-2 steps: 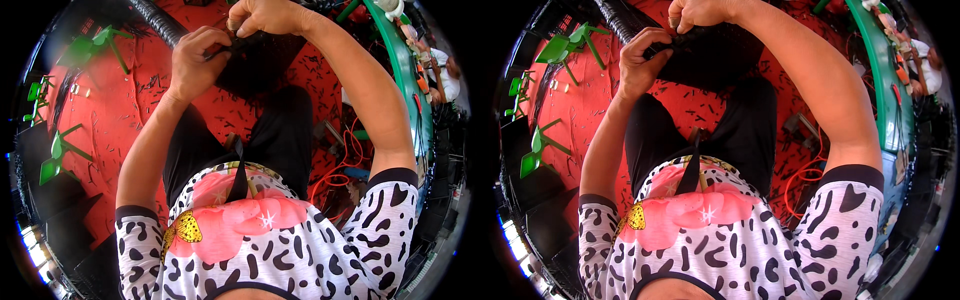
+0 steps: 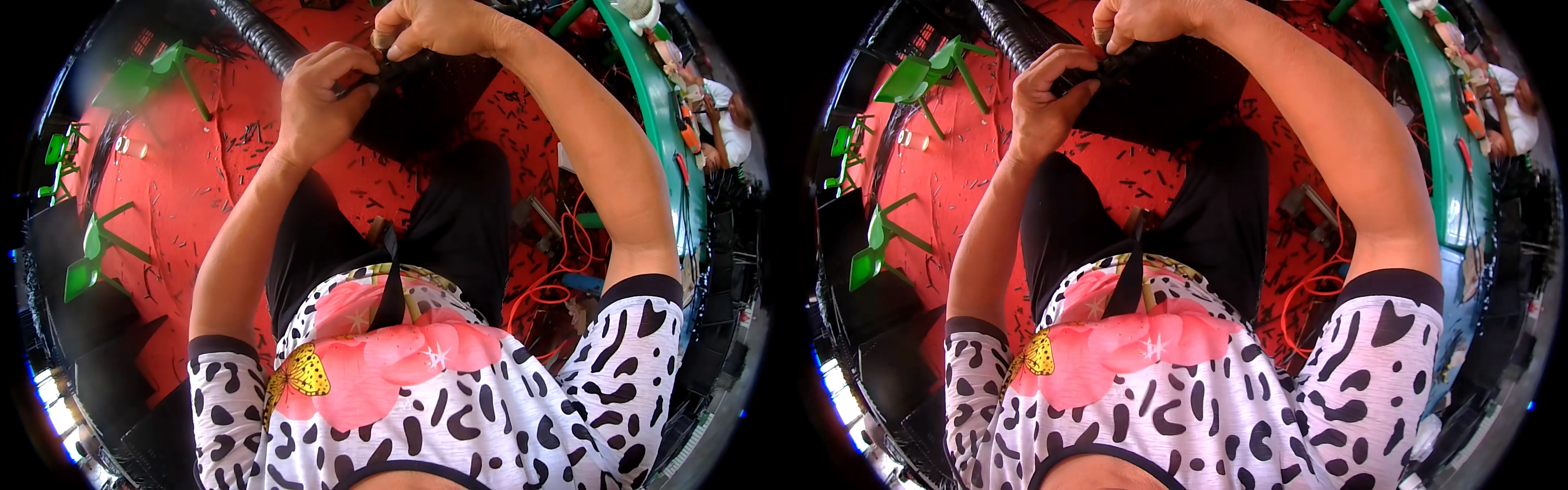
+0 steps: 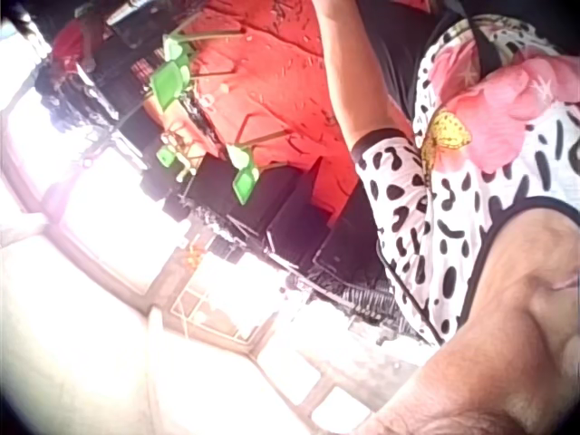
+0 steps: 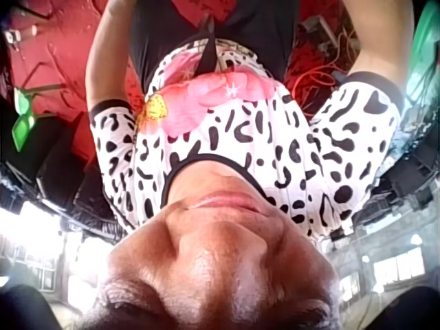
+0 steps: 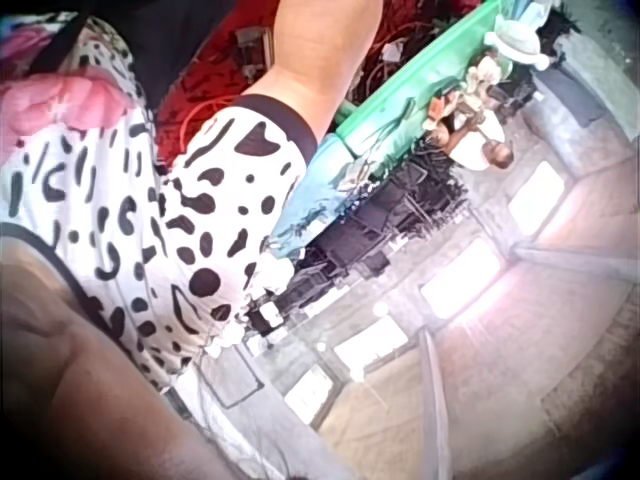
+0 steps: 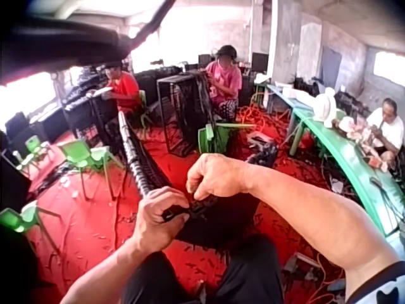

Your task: The person weaves black synthetic strips around a metal furniture frame by hand and secures the ends by tucking and pulling the material tight.

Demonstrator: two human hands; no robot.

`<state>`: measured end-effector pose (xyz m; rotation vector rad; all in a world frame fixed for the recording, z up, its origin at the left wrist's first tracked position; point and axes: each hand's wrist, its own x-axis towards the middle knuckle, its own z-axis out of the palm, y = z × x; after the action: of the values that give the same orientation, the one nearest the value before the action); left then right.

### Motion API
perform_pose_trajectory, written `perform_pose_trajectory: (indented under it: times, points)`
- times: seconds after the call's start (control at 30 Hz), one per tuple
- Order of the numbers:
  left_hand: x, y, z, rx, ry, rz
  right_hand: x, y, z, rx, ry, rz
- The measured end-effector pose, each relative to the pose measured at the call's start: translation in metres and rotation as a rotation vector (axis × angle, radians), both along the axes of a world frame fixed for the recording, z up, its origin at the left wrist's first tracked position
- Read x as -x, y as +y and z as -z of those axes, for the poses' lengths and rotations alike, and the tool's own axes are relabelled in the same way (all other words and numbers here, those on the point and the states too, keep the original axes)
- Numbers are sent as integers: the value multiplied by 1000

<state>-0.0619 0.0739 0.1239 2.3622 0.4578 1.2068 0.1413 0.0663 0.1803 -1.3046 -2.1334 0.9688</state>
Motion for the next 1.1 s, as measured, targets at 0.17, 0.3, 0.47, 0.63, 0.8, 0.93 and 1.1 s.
perform_pose_trajectory:
  times: [0.17, 0.3, 0.47, 0.63, 0.8, 0.93, 1.1]
  points:
    - [0, 0, -2, -35, 44, 4, -5, -2, -4, -43, -36, -24]
    - [-4, 0, -2, -61, 37, -4, -11, -5, -4, 56, 58, -30]
    - [-6, 1, -1, -56, 12, -62, 1, -26, -4, -211, 22, -20]
    - [-10, -4, -4, 16, 34, -148, 15, -66, 7, -1058, -390, 43]
    - [-7, -6, -6, -137, 58, -129, 18, -76, 44, -1046, -44, 208]
    - [-5, -13, -6, -168, 120, -219, 28, -88, 52, -657, 346, 381]
    - [-7, -15, -1, -202, 111, -314, 38, -94, 43, -633, 472, 388]
